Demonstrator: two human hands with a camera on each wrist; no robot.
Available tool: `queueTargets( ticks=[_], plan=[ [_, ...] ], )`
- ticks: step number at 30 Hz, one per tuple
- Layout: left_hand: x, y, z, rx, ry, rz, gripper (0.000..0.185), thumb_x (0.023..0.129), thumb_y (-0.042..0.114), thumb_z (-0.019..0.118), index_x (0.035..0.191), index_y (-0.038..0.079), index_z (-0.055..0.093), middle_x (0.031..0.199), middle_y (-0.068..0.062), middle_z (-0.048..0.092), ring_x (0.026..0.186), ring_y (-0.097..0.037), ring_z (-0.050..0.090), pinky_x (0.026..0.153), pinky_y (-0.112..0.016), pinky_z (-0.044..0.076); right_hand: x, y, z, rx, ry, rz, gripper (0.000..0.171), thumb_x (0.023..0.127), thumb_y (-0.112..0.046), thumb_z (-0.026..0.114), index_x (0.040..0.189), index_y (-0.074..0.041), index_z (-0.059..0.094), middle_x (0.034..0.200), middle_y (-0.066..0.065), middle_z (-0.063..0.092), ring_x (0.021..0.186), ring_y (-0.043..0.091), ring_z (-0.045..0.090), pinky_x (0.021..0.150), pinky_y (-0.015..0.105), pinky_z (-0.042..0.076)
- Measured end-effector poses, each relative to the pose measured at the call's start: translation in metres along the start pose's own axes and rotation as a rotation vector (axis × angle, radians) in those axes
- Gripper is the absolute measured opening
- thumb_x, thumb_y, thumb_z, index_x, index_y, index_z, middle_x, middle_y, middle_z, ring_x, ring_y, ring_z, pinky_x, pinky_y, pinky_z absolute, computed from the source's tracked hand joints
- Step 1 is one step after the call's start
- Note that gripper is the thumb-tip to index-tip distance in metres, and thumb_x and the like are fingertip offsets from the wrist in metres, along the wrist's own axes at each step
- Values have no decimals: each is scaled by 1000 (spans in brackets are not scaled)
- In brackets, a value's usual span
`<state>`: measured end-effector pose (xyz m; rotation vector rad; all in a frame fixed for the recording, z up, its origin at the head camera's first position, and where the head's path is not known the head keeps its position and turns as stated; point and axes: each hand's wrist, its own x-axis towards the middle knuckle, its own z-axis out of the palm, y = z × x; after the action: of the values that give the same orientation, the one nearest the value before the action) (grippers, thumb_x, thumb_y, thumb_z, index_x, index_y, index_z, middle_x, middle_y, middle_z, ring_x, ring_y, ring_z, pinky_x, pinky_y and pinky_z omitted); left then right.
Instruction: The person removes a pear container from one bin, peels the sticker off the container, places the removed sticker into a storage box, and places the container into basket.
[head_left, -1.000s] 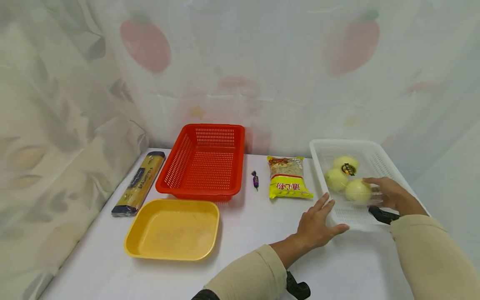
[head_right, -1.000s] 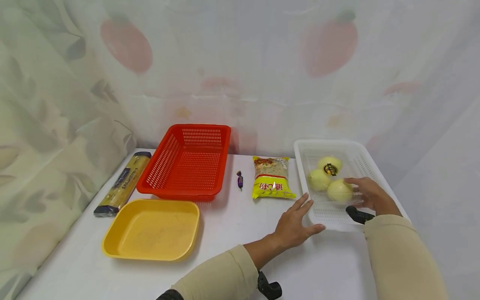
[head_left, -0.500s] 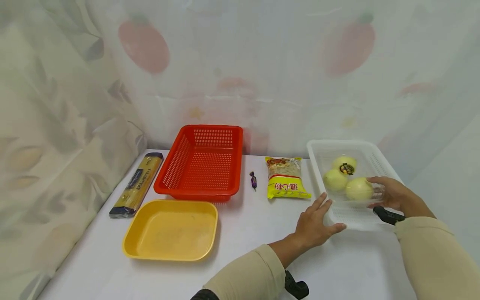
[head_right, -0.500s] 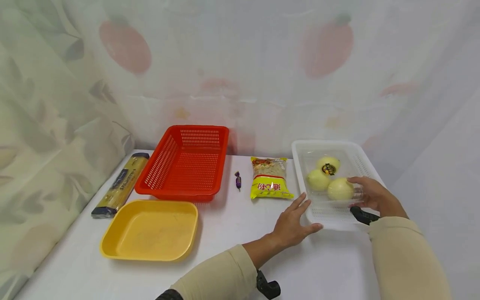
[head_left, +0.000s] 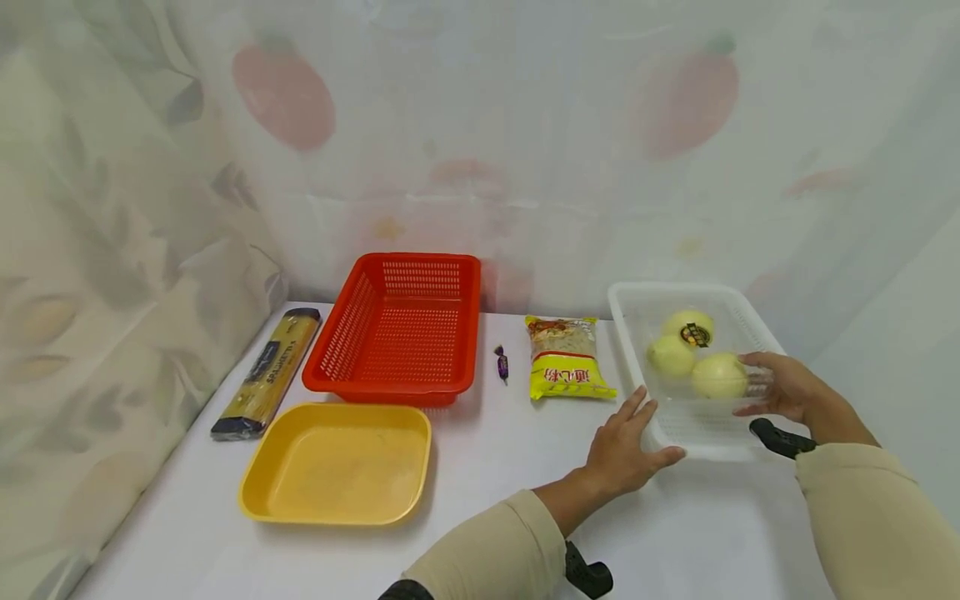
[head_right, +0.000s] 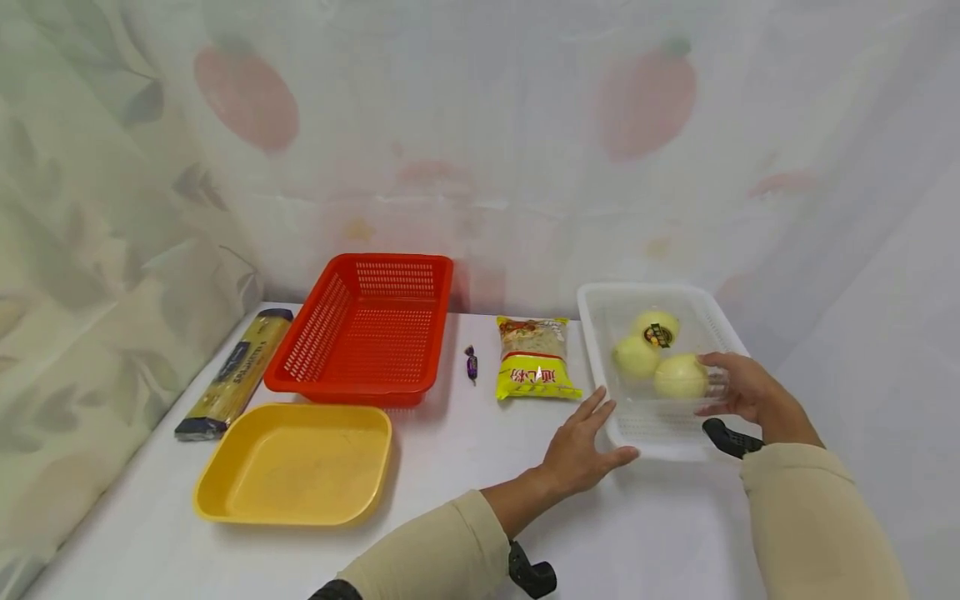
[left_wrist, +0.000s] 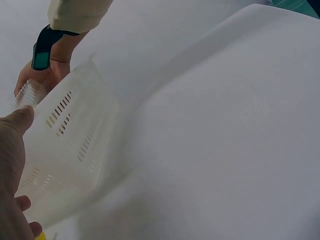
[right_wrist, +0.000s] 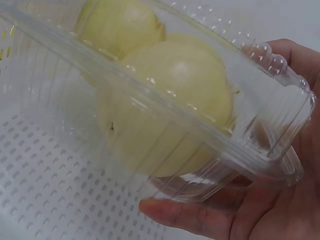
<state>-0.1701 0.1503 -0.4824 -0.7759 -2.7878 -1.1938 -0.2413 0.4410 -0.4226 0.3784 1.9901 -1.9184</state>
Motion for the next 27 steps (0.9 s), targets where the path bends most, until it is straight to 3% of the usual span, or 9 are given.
queueTargets(
  ticks=[4, 10, 16, 21, 27],
  plan=[
    [1, 0, -2, -19, 3, -3, 73, 87, 55, 65, 146, 18, 44, 155, 10, 24, 131, -13, 40, 97, -33, 41, -6, -5, -1, 40, -11, -24, 38, 99, -30, 54, 125, -8, 36, 100, 9, 53, 83, 26, 65, 81, 62, 47],
    [5, 1, -8, -67, -3, -10, 69, 86, 52, 67, 143, 16, 49, 154, 8, 30, 132, -14, 39, 98, -34, 40, -16, -10, 2, 92, -28, -44, 31, 99, -28, 54, 120, -10, 39, 94, 5, 60, 83, 27, 66, 80, 63, 48],
    [14, 1, -22, -263, -7, -97, 67, 86, 49, 69, 140, 14, 51, 147, 5, 40, 133, -13, 37, 105, -34, 35, -27, -15, 3, 107, -45, -75, 10, 100, -26, 53, 103, -18, 58, 94, 5, 64, 83, 28, 67, 77, 63, 48],
    [20, 0, -34, -400, 20, -176, 67, 84, 49, 70, 140, 16, 50, 142, 5, 45, 130, -15, 42, 103, -35, 38, -33, -19, 4, 104, -83, -104, 18, 101, -24, 49, 96, -22, 66, 97, 5, 64, 85, 28, 67, 77, 64, 48],
    [25, 3, -46, -507, 35, -247, 70, 83, 49, 72, 142, 20, 48, 140, 7, 46, 121, -19, 50, 90, -33, 48, -41, -22, 6, 82, -138, -149, 24, 103, -23, 44, 100, -21, 68, 102, 5, 63, 89, 28, 66, 78, 67, 45]
  ],
)
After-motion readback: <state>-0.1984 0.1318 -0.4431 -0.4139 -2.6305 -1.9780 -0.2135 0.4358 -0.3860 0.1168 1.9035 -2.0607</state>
